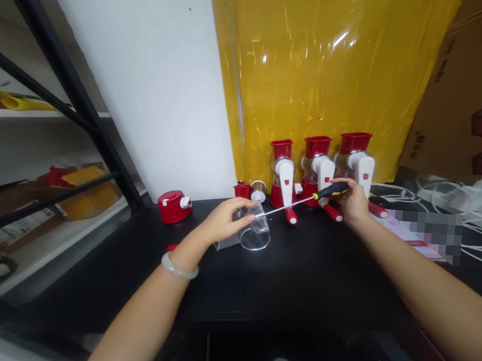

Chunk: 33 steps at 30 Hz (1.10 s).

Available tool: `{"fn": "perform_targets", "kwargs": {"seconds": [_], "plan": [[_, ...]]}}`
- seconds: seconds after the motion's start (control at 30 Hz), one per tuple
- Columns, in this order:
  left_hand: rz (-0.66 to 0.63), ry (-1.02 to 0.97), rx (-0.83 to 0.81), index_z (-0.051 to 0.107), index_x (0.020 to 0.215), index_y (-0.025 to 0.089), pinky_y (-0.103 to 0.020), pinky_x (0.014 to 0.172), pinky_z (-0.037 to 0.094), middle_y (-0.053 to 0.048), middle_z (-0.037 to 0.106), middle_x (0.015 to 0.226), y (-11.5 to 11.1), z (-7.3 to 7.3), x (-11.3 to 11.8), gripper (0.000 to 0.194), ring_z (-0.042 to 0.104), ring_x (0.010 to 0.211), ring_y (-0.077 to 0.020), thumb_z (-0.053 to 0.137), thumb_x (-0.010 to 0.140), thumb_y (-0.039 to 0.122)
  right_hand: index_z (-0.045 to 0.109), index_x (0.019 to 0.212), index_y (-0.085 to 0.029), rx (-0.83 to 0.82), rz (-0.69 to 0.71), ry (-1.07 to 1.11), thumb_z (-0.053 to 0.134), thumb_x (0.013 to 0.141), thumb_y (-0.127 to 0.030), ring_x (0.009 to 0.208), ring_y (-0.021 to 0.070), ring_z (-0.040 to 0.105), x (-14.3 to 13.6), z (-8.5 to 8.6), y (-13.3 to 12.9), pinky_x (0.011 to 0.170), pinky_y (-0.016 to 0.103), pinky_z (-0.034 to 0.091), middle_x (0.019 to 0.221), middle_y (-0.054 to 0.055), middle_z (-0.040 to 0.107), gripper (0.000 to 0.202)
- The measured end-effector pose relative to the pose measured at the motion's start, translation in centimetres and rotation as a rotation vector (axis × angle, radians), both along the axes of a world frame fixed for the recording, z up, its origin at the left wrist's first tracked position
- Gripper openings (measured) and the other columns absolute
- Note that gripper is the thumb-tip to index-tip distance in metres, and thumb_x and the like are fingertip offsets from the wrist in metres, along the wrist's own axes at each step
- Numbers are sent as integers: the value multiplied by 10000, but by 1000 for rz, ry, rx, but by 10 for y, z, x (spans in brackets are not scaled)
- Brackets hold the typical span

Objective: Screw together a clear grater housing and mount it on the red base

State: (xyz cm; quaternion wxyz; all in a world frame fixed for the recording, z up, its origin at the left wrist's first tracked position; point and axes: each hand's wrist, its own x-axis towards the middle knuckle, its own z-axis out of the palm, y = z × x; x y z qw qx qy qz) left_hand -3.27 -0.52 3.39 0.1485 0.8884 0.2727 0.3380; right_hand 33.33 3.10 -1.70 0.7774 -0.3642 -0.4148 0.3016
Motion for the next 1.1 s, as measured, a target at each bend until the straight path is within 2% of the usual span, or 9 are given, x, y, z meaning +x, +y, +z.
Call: {"fn": "perform_targets", "kwargs": {"seconds": [0.1, 0.2, 0.3, 0.4, 0.6, 0.7, 0.83, 0.93, 1.1], "plan": [[-150, 35, -81, 661, 1353, 259, -564, 1115, 468, -132, 655, 1395, 5, 4, -9, 422, 614, 1291, -300, 696, 935, 302, 632, 754, -233, -20, 42, 35, 572, 846, -487, 559, 156, 609, -1, 2, 0, 448, 262, 519, 688, 23, 614, 276], [-196, 81, -97, 605, 1430, 274, -579, 1132, 448, -134, 622, 1428, 8, 7, -15, 538, 585, 1327, -312, 724, 905, 273, 626, 747, -225, -33, 47, 30, 639, 835, -462, 431, 120, 495, -3, 7, -3, 381, 237, 440, 565, -14, 525, 254], [-153, 96, -111, 587, 1441, 257, -595, 1134, 441, -142, 635, 1397, 11, 4, -18, 608, 604, 1305, -320, 775, 864, 294, 617, 754, -227, -36, 40, -2, 680, 838, -544, 363, 107, 416, -4, 9, -6, 335, 227, 369, 479, -47, 437, 335], [-80, 19, -240, 602, 1349, 218, -582, 1097, 478, -166, 648, 1378, 16, -2, -23, 634, 636, 1273, -332, 863, 781, 322, 612, 750, -233, -42, 24, -27, 597, 868, -640, 375, 123, 453, -3, 8, -6, 336, 242, 393, 500, -23, 490, 424], [0, -31, -378, 559, 1187, 226, -512, 926, 583, -156, 676, 1293, 23, -10, -28, 587, 731, 1049, -284, 903, 726, 342, 639, 769, -236, 5, 76, 22, 575, 840, -501, 589, 170, 626, 1, 8, -4, 456, 280, 534, 733, 39, 638, 282], [-4, -28, -378, 549, 1202, 229, -494, 915, 581, -139, 701, 1208, 23, -10, -28, 585, 734, 1010, -269, 891, 742, 349, 635, 758, -230, 3, 75, 28, 637, 840, -471, 474, 131, 528, 1, 9, -4, 388, 244, 457, 619, 7, 565, 255], [12, -15, -410, 541, 1217, 222, -475, 877, 576, -109, 715, 1112, 23, -10, -28, 613, 732, 960, -260, 891, 737, 373, 650, 759, -212, -40, 27, -22, 664, 854, -593, 355, 100, 397, 1, 9, -4, 322, 230, 354, 492, -30, 467, 393], [33, -23, -441, 546, 1228, 217, -484, 874, 572, -109, 707, 1098, 24, -11, -28, 643, 734, 945, -264, 902, 715, 373, 671, 755, -202, -44, 1, -18, 563, 891, -626, 424, 126, 508, 2, 7, -3, 365, 245, 426, 578, 23, 573, 458], [30, -36, -423, 557, 1234, 214, -511, 905, 561, -118, 711, 1103, 26, -13, -29, 640, 724, 993, -282, 902, 718, 367, 696, 778, -226, 19, 88, 41, 588, 849, -454, 652, 169, 633, 4, 7, -3, 498, 280, 548, 768, 43, 651, 262]]}}
